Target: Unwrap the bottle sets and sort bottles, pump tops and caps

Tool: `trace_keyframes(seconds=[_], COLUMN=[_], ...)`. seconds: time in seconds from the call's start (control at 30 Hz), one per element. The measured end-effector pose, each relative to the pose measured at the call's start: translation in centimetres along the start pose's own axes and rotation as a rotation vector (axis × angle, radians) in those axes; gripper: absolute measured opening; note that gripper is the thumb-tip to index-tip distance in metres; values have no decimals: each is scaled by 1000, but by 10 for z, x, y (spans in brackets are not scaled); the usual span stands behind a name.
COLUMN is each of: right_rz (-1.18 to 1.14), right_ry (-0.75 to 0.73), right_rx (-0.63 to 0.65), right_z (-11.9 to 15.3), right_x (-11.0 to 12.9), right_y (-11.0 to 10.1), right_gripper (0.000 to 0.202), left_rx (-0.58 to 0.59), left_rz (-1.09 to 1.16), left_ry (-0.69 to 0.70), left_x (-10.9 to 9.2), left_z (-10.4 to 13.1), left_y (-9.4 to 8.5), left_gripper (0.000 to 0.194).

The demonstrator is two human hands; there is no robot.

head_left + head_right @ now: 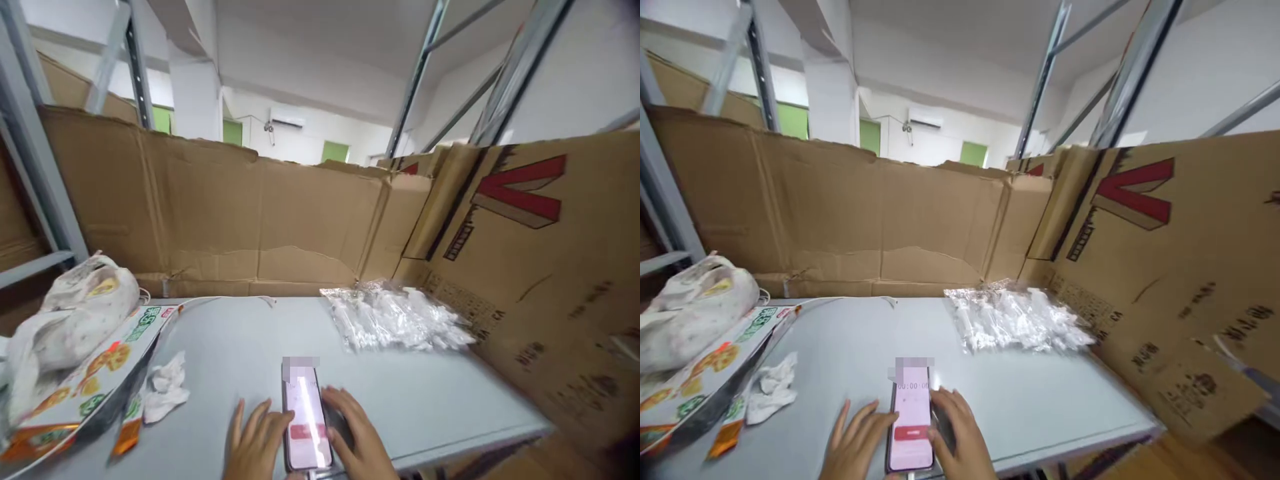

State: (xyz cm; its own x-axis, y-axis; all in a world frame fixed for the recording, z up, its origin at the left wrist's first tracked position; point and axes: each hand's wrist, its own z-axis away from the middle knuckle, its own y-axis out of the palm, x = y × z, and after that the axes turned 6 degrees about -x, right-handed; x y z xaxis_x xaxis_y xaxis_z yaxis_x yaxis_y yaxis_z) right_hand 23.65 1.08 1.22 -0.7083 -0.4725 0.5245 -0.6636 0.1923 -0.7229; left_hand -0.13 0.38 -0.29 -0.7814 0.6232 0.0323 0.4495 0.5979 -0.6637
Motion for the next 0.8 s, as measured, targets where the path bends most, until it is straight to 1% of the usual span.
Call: trace_keyframes(seconds=[0.1, 0.2, 0.3, 0.4, 0.47, 0.57, 0.67, 0.73, 0.8], right_rz=[-1, -12, -21, -47, -80, -121, -116, -102, -97], right_ry=[-25, -1, 44, 62, 32, -29, -29, -8, -5], right_rx=[5, 23, 24, 21, 27, 52, 62, 61, 72], right_z=[0, 2, 5, 6, 5, 3, 2, 3, 3], right_x=[2, 10, 14, 13, 11, 8, 3, -3, -10], right_y=[-2, -5, -8, -10, -10, -10, -7, -5, -3], right_gripper=[46, 47, 46, 43, 41, 41, 42, 45, 48], left_rx=[6, 88, 145, 173, 175, 130, 77, 56, 50], left_rz=[31, 79, 121, 147, 152, 148, 146, 149, 160], left_ry=[-45, -122, -189, -227, -244, -232, -168, -119, -72], left_x=[-2, -9, -15, -19, -23, -29, -30, -28, -23], left_z=[-1, -2, -4, -5, -7, -11, -15, -15, -12], left_y=[-2, -11, -19, -24, -27, -31, -33, -30, -22], left_gripper=[53, 54, 52, 49, 47, 46, 44, 45, 48])
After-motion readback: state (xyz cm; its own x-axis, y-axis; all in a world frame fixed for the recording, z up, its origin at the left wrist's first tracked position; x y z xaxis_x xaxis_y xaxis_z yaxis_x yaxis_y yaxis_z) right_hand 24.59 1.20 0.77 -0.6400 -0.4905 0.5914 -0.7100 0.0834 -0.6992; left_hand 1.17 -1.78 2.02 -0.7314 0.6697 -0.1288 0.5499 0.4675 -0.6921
